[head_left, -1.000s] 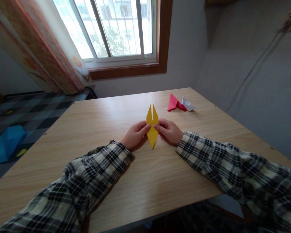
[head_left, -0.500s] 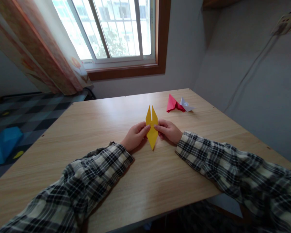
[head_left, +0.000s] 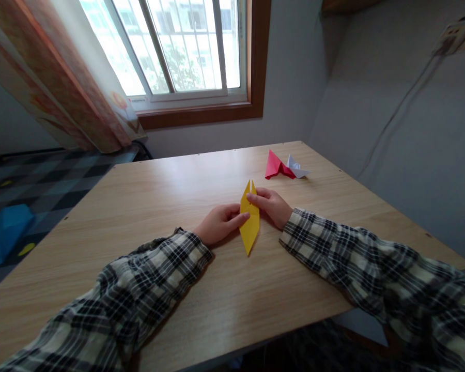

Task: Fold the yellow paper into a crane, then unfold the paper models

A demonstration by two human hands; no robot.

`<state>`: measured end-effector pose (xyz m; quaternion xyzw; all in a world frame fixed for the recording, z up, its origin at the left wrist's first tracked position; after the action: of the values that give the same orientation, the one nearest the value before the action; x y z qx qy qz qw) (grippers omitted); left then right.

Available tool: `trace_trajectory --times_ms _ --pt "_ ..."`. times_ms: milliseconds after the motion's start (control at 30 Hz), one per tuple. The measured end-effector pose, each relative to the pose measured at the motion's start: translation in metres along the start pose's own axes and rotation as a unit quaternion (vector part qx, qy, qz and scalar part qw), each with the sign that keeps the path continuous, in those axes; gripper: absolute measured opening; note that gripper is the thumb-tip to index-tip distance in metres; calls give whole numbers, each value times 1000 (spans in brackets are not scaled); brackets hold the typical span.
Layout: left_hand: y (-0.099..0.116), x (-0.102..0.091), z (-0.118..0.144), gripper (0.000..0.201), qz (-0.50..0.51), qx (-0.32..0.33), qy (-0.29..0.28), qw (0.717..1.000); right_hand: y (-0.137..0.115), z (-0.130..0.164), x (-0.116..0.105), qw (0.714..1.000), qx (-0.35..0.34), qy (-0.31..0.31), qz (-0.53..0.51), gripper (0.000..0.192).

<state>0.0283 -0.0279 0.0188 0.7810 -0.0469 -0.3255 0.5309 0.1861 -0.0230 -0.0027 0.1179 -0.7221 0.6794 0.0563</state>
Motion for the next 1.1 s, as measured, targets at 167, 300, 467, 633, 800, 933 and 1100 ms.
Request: trace_trajectory --times_ms 167,300,467,633,800,933,1100 --pt "2 1 1 31 3 1 2 1000 2 0 -2 1000 22 -9 -10 38" --pt "0 -6 -1 28 63 -19 91 994 3 2 0 998 28 -51 7 36" --pt "-7 -9 -3 21 146 -54 128 980 0 4 3 994 34 -94 46 34" --pt "-8 -9 -3 18 183 -61 111 975 -1 5 3 990 44 -111 79 36" --pt "-5 -10 -3 19 193 -55 103 974 0 5 3 989 48 -116 79 39" --pt "-5 -10 -3 19 195 -53 100 974 0 6 3 988 58 -122 76 39" --pt "-6 -10 -4 19 203 -50 107 972 -2 7 4 986 74 -136 69 36"
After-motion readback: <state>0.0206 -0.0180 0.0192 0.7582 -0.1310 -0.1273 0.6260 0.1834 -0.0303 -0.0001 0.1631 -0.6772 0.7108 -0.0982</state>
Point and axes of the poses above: each hand's wrist, its own z-axis away from the middle knuckle, its own x-axis out of the palm, y = z × x, the point moved 3 cm from there along -z, towards the middle knuckle, and after that the axes turned 11 degrees about y, right-handed, at the moved point
